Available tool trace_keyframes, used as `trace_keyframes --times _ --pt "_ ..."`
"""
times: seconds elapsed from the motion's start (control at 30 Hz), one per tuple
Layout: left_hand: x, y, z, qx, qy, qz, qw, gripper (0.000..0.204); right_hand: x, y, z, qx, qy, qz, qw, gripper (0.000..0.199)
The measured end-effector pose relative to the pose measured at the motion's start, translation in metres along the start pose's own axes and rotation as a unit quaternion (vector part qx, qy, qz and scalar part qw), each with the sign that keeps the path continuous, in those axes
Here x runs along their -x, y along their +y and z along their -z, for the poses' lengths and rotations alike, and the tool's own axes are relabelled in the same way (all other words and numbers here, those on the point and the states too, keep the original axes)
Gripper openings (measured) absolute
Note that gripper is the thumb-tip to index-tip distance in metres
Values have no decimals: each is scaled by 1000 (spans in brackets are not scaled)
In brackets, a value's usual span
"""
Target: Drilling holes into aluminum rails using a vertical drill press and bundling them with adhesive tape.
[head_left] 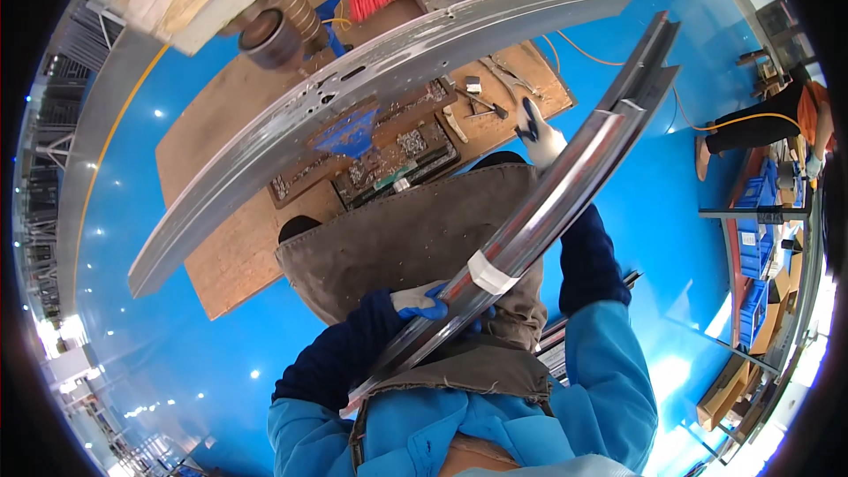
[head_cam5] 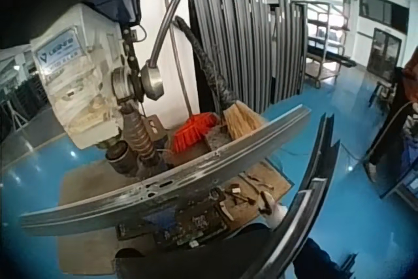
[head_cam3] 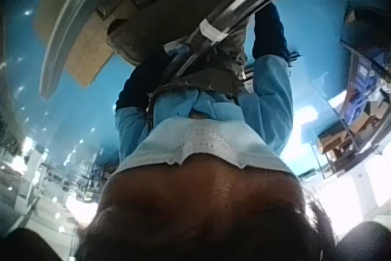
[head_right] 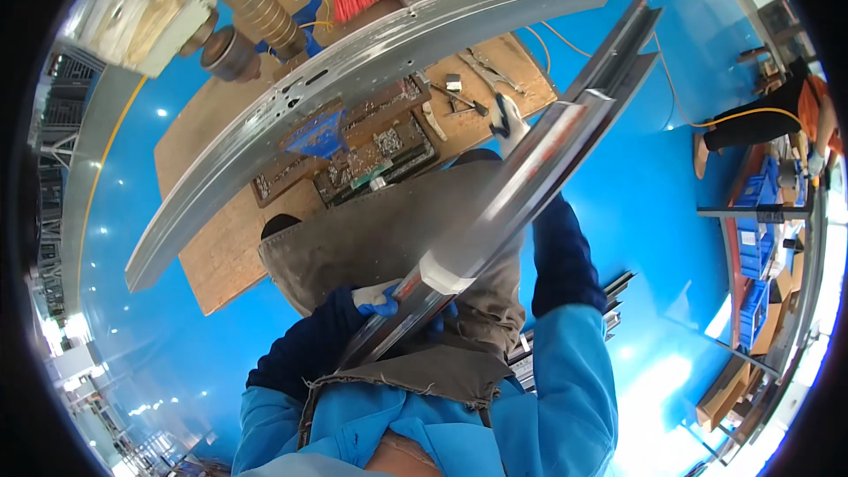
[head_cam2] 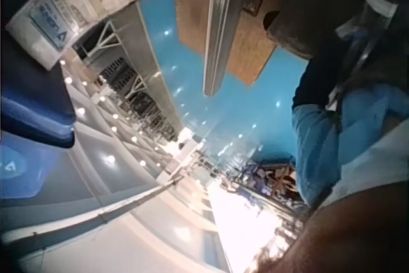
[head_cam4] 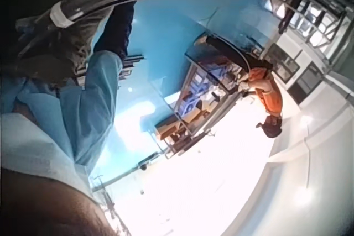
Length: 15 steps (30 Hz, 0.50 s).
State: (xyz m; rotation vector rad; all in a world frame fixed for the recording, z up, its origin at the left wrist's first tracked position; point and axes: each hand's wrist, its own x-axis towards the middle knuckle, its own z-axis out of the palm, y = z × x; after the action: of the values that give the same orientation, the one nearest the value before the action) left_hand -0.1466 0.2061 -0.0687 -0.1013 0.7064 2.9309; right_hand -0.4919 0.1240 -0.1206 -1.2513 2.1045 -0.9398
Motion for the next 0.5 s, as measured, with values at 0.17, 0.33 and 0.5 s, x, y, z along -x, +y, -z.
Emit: trace_keyframes --times 0.17,0.33,0.5 --pt "9 -11 17 -6 89 27 996 88 -104 88 -63 315 56 102 942 59" --pt "2 24 -3 -136 242 51 959 92 -84 141 -52 47 182 173 967 50" --pt "2 25 15 -328 273 -14 904 91 42 129 67 226 295 169 913 74"
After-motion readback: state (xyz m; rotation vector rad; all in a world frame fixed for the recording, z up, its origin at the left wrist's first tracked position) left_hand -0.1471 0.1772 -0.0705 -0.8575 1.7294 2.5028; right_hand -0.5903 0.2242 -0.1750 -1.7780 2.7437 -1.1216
